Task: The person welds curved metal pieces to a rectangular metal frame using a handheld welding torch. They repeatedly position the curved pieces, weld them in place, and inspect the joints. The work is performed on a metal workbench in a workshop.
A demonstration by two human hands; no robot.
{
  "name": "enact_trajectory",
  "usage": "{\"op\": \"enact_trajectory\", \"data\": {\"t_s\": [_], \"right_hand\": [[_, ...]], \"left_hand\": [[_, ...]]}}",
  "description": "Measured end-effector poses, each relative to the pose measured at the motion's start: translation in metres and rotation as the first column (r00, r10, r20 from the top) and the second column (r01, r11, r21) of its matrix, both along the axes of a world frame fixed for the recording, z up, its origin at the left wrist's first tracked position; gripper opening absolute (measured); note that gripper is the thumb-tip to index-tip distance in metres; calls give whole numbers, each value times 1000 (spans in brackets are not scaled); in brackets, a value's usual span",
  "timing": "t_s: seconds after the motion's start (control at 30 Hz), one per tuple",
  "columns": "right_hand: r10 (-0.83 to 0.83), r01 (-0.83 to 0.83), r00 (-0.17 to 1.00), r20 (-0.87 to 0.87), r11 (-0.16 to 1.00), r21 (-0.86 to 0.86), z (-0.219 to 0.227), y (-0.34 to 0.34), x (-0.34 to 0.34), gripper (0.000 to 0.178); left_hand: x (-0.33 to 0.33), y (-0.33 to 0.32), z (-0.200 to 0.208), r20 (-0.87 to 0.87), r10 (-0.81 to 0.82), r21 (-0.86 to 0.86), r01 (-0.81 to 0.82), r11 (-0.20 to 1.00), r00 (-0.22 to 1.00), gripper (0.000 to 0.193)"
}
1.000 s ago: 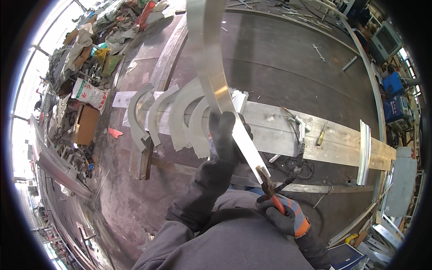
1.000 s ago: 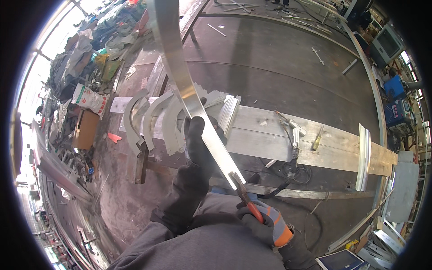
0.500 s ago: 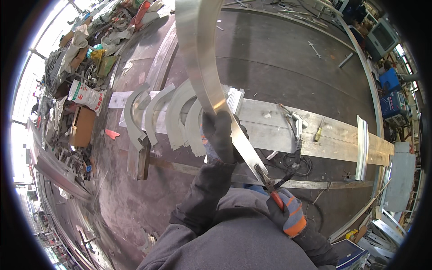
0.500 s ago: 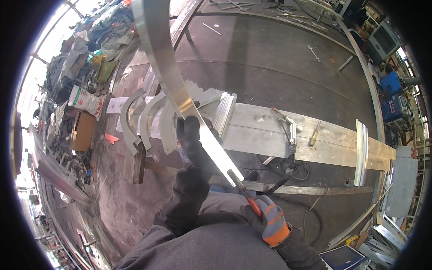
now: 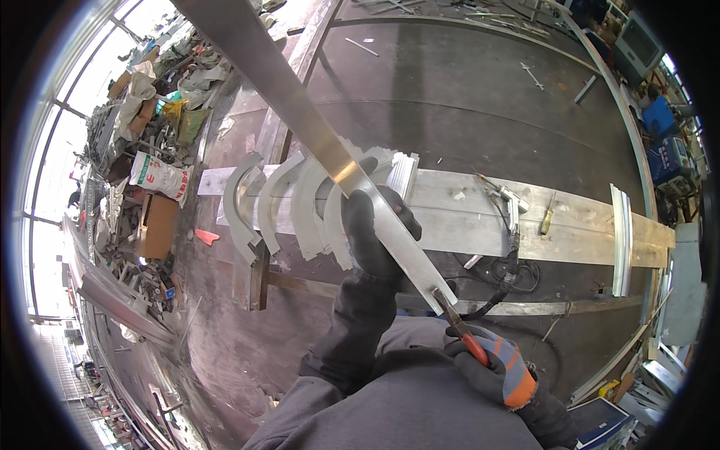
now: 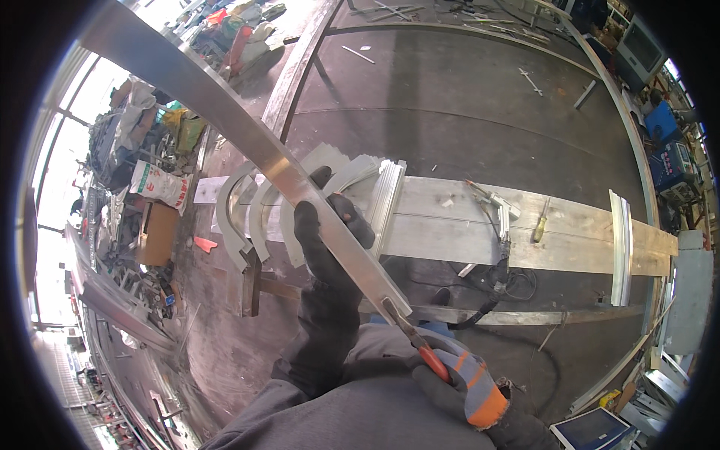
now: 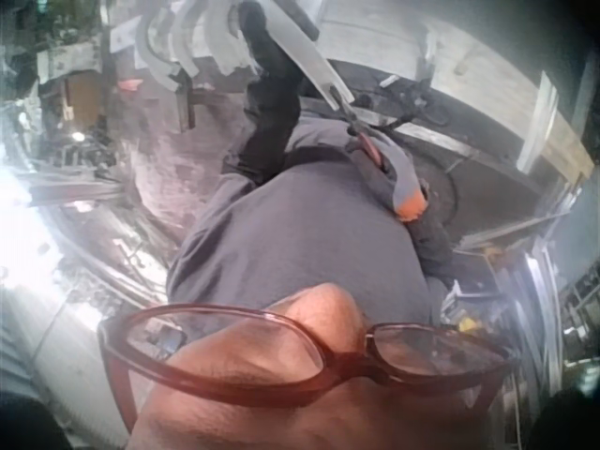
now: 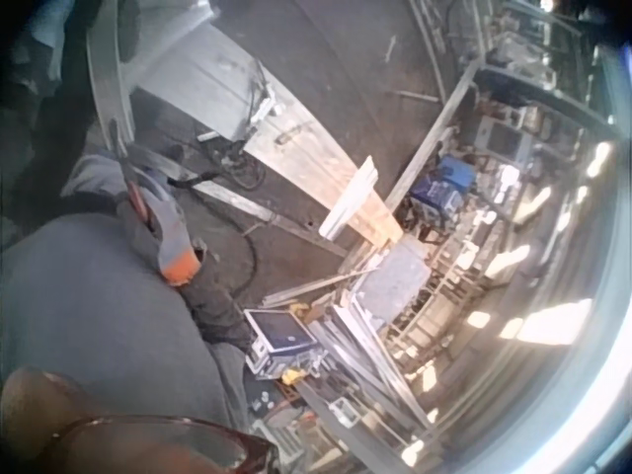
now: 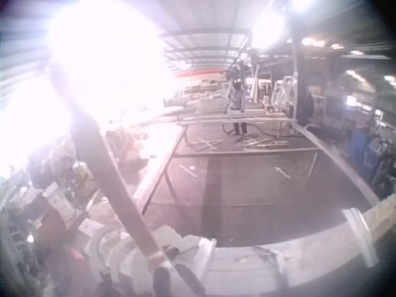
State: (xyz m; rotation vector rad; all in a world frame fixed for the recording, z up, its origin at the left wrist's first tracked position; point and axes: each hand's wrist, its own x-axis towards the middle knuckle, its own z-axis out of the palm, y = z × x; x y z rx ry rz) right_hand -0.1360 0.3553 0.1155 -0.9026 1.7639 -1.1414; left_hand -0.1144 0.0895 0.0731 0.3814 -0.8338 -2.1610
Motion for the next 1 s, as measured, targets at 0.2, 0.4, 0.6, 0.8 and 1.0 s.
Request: {"op": "enact_trajectory", "data": {"t_s": [0.2,0.4,0.6,0.8,1.0], "right_hand": [[4,-7,996,90,999,31,1,-2,-6,32],[-21,-43,968,249,968,248,4,-2,-10,27],[-107,27,935,338,972,233,5,-9,-11,27],[75,-75,997,-33,997,4,-1,-5,-20,34],[111,-110,994,-2,992,64,-15,7,-20,43]], "left_hand": [[-4,0,3,-8,12,-22,-12,1000,1000,65],[-10,-7,-5,-45,35,10,-34,999,998,60],[-17,-12,-14,-63,6,-15,-7,1000,998,56],[-17,-16,-12,39,94,52,-95,994,995,46],[-14,-22,-8,41,64,35,-65,997,997,58]]}}
